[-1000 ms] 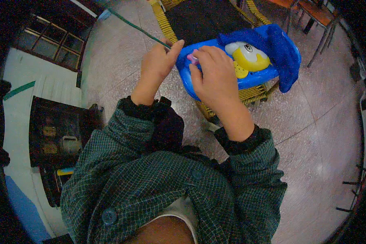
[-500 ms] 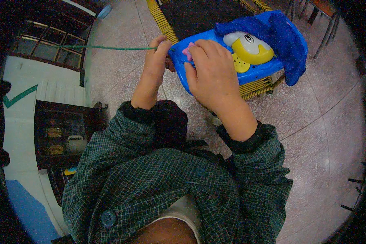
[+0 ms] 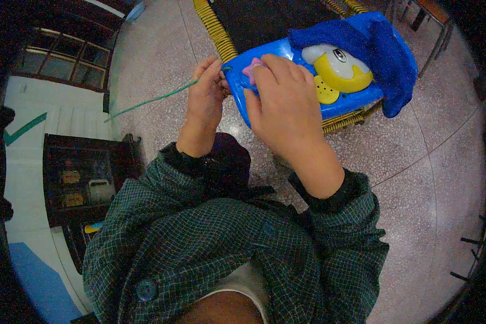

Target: The person cleans a child's wicker chair with a blue cloth, then uses a green zip tie to secure the blue plastic tray to the chair frame. The person threads the zip tie through the tray and around the frame, tightens it, and opens a drawer to retrieve additional items.

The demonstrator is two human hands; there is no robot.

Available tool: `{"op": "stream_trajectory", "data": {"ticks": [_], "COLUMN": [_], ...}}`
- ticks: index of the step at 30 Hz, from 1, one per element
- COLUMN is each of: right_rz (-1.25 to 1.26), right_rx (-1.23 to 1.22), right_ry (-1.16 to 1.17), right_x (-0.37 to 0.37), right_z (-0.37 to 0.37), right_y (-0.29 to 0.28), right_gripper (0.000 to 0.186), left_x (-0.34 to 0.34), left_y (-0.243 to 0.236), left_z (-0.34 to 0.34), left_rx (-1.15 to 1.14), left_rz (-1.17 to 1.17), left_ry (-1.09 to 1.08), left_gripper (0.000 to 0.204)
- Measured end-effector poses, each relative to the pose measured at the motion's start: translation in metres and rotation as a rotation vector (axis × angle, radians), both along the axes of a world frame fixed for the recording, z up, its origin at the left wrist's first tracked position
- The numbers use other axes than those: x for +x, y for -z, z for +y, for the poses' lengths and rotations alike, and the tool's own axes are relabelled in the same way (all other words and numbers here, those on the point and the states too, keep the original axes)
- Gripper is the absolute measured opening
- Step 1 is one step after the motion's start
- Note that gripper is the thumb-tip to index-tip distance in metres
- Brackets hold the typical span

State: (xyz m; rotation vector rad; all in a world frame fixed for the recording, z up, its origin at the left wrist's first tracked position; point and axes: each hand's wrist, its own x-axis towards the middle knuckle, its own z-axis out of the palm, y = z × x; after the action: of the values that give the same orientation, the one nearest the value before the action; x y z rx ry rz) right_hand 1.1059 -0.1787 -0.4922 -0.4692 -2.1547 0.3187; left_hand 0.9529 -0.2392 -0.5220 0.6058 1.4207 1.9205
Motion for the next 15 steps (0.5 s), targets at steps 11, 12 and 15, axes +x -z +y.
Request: {"op": "stream_trajectory", "data": {"ticks": [11, 12, 15], "right_rz": [-0.021, -0.026, -0.034], "right_rx": [-0.033, -0.029, -0.023], "right_ry": [0.001, 0.007, 0.018], "right_x": [-0.001, -0.001, 0.0], "right_z": [-0.001, -0.001, -0.002], "right_y": [0.0, -0.001, -0.002], "right_gripper": [0.029, 0.029, 0.029], "left_x": [0.007, 0.008, 0.009], "left_y": [0.021, 0.022, 0.026], "left_z": [0.005, 0.006, 0.007], "left_rx": [0.163, 0.153, 0.152], "left_rz": [-0.304, -0.318, -0.336], "left_ry": [-0.019, -0.029, -0.02], "left_gripper": [0.031, 0.03, 0.027]}}
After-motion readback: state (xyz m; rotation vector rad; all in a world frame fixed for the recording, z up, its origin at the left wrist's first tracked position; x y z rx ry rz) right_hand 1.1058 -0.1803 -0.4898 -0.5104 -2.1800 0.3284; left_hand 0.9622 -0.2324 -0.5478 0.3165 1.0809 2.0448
